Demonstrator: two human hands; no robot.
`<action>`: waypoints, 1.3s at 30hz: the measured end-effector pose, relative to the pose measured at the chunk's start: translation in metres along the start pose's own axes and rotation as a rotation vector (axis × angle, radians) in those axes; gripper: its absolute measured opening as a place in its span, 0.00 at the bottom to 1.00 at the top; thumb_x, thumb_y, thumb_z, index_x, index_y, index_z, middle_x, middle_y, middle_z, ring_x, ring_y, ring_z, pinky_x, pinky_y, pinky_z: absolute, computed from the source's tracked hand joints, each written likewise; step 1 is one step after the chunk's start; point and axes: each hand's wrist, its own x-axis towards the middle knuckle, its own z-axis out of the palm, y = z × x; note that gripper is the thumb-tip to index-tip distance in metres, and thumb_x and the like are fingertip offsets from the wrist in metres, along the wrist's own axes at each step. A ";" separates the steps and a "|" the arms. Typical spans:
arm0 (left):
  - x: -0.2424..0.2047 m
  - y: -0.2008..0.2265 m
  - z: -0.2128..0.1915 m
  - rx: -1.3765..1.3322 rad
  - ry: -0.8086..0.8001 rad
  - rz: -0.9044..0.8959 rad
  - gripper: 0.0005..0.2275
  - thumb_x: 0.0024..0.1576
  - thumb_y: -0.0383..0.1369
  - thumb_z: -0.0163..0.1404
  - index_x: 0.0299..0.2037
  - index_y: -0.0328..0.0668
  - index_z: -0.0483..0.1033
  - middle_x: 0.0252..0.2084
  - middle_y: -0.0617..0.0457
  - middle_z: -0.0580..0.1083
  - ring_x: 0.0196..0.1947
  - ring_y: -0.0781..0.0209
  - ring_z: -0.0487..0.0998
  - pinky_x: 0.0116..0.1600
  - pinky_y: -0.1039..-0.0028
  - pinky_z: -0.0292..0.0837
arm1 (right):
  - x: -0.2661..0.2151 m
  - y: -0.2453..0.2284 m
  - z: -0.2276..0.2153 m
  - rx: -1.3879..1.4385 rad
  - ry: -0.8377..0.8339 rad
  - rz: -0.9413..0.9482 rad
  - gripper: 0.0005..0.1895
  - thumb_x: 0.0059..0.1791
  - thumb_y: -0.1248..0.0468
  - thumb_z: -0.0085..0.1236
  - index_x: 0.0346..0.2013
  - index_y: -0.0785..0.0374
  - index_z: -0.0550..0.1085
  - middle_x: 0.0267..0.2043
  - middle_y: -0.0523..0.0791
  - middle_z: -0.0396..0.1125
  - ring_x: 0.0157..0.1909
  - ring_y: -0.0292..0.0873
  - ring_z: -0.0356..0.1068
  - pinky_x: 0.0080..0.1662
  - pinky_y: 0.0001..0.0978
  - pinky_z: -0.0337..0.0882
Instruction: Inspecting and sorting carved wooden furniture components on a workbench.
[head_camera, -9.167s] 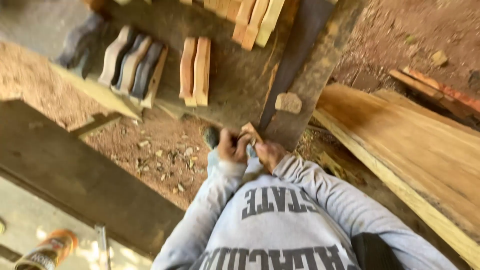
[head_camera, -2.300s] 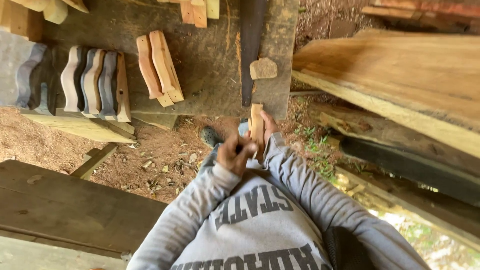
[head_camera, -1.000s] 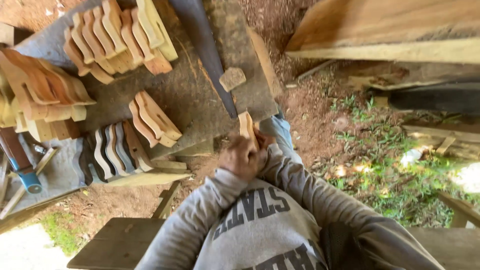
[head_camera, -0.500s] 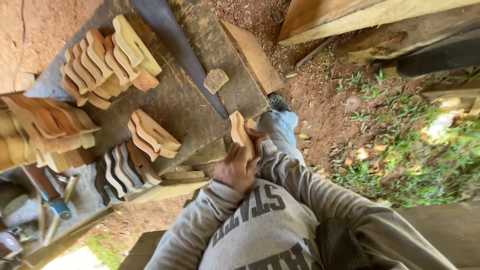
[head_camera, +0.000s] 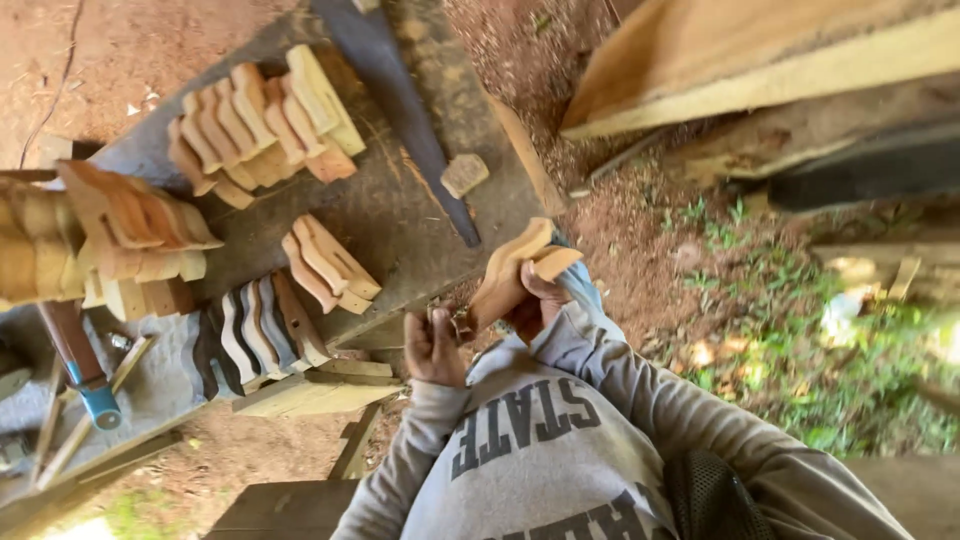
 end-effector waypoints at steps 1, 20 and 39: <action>0.004 0.004 0.008 -0.077 0.022 0.042 0.07 0.67 0.31 0.45 0.36 0.42 0.65 0.27 0.52 0.73 0.20 0.68 0.73 0.23 0.77 0.74 | -0.039 -0.008 0.038 -0.262 -0.060 -0.088 0.35 0.43 0.60 0.70 0.64 0.52 0.68 0.59 0.52 0.69 0.55 0.56 0.73 0.54 0.60 0.74; 0.061 -0.014 0.022 -0.317 0.004 0.032 0.05 0.60 0.23 0.56 0.31 0.41 0.78 0.18 0.51 0.74 0.15 0.67 0.68 0.22 0.80 0.63 | 0.049 -0.024 -0.099 -0.746 -0.632 0.392 0.31 0.45 0.65 0.61 0.60 0.77 0.67 0.42 0.70 0.72 0.40 0.69 0.76 0.43 0.64 0.77; 0.035 0.008 -0.008 -0.888 -0.419 -0.872 0.15 0.64 0.43 0.39 0.48 0.43 0.74 0.39 0.35 0.77 0.21 0.53 0.72 0.19 0.62 0.71 | -0.005 -0.073 0.074 -1.039 -0.849 0.327 0.42 0.33 0.55 0.66 0.58 0.70 0.68 0.35 0.62 0.74 0.33 0.56 0.78 0.33 0.46 0.82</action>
